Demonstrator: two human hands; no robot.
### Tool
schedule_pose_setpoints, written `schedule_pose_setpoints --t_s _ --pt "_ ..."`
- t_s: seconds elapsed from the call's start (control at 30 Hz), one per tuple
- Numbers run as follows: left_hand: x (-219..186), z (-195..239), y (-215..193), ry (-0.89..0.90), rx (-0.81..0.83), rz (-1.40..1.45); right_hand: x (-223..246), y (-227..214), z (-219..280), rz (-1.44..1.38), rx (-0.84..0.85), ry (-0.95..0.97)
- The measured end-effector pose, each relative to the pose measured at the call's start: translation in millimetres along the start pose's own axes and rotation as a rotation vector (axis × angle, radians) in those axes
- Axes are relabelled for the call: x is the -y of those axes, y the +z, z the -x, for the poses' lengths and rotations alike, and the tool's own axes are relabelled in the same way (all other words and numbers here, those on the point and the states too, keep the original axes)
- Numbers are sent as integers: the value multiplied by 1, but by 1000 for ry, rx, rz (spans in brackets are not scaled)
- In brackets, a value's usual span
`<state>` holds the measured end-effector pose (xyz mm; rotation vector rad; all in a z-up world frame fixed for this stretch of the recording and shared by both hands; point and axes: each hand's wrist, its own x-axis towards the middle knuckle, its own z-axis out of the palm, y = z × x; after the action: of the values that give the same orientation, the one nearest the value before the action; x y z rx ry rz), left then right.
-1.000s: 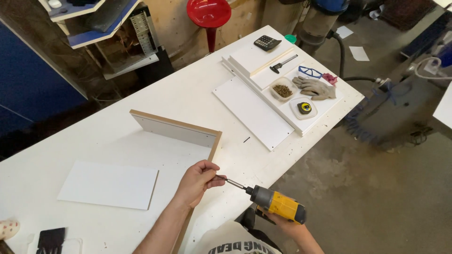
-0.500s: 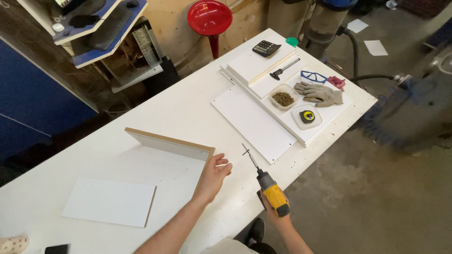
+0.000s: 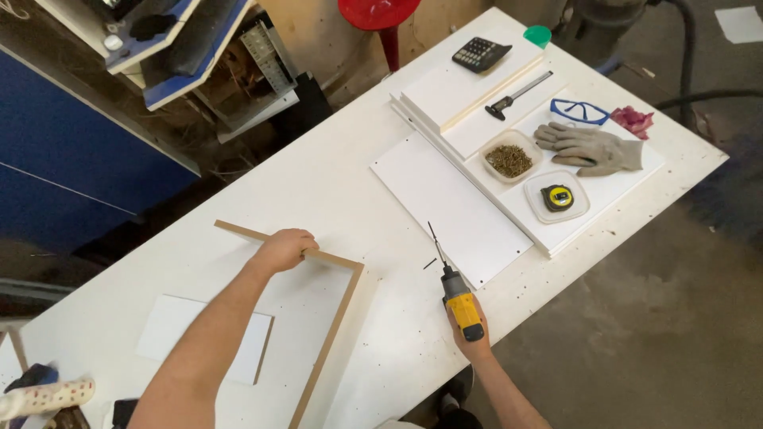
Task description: Assembling a drawer frame by positioning wooden panels and fastening them with screws using a power drill.
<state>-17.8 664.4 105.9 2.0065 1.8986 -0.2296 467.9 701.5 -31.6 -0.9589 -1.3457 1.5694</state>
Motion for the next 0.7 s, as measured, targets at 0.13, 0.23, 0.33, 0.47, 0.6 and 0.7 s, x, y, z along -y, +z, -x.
schedule_pose_setpoints --t_s 0.13,0.23,0.33,0.47,0.6,0.7 --pt "-37 6 -40 -230 270 0 56 0 21 298 -43 179" --pt "-25 4 -28 -149 215 -47 39 -1 70 463 -257 -93" --pt "-24 2 -28 -142 224 -36 34 33 112 391 -277 -54" --pt "-29 0 -37 -121 245 -77 68 121 78 229 146 144" --pt "-27 -3 -38 -100 261 -112 124 177 5 104 216 461" --pt "-45 2 -52 -59 228 -55 159 190 -7 150 278 560"
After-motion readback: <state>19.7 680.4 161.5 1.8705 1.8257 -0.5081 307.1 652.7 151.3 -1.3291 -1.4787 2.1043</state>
